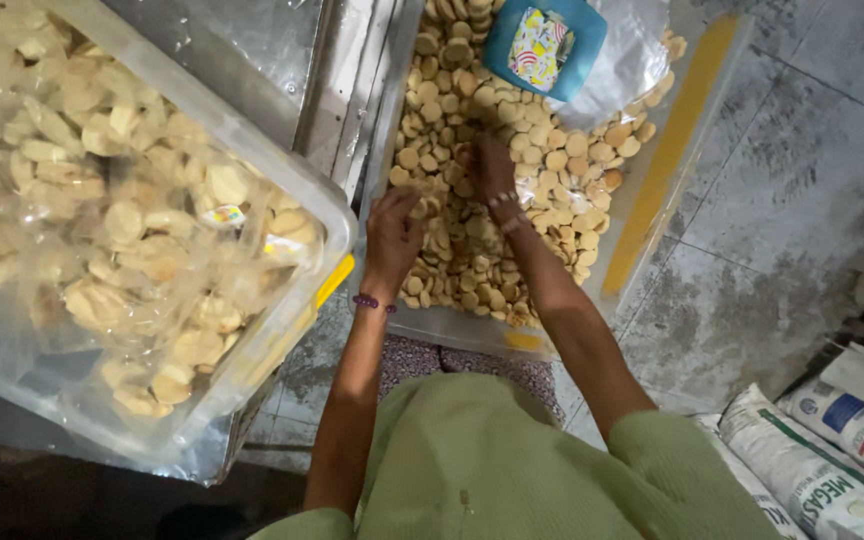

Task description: The person picks up small round cookies from a large plastic container by hand and places them into small plastic bags, then moves the filled bags into another container.

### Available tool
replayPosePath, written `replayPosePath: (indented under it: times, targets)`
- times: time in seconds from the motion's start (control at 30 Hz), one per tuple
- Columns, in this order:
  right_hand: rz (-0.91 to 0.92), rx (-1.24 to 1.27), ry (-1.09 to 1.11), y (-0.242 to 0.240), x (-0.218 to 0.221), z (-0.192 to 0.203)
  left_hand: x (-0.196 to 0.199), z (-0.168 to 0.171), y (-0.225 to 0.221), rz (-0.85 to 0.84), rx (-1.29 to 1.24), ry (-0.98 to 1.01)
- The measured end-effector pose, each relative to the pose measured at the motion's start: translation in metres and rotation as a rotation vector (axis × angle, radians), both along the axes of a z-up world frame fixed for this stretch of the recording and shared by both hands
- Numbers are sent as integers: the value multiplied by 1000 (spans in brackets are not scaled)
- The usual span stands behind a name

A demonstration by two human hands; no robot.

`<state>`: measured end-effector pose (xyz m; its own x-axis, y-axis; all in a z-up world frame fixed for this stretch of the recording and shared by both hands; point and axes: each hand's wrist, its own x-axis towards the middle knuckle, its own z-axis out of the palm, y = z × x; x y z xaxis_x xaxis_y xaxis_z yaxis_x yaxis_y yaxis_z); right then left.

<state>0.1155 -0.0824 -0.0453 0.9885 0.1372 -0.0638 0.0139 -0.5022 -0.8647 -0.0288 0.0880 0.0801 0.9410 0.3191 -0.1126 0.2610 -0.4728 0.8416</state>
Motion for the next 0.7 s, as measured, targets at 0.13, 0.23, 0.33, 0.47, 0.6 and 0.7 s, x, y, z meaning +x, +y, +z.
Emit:
replayPosePath:
  times: [0.13,0.23,0.33,0.47,0.6,0.7]
  targets:
    - [43,209,-136,-2,-54,99,5,-7,-5,-51,-8,-36]
    - [373,-34,-516,3,-64,136,15,-4,-9,-51,-64,-24]
    - [195,-118,-612,-15,-11,116,23,2,-11,-42,-146,73]
    - [26,-247,-560,-52,103,32,29,12,-12,-68,-145,88]
    - [216,-566,-207,-46,191,-50,40,15,-13,-92,-96,83]
    - [175,-592,-181,-47,200,-72,45,14,-13,-103,24,-35]
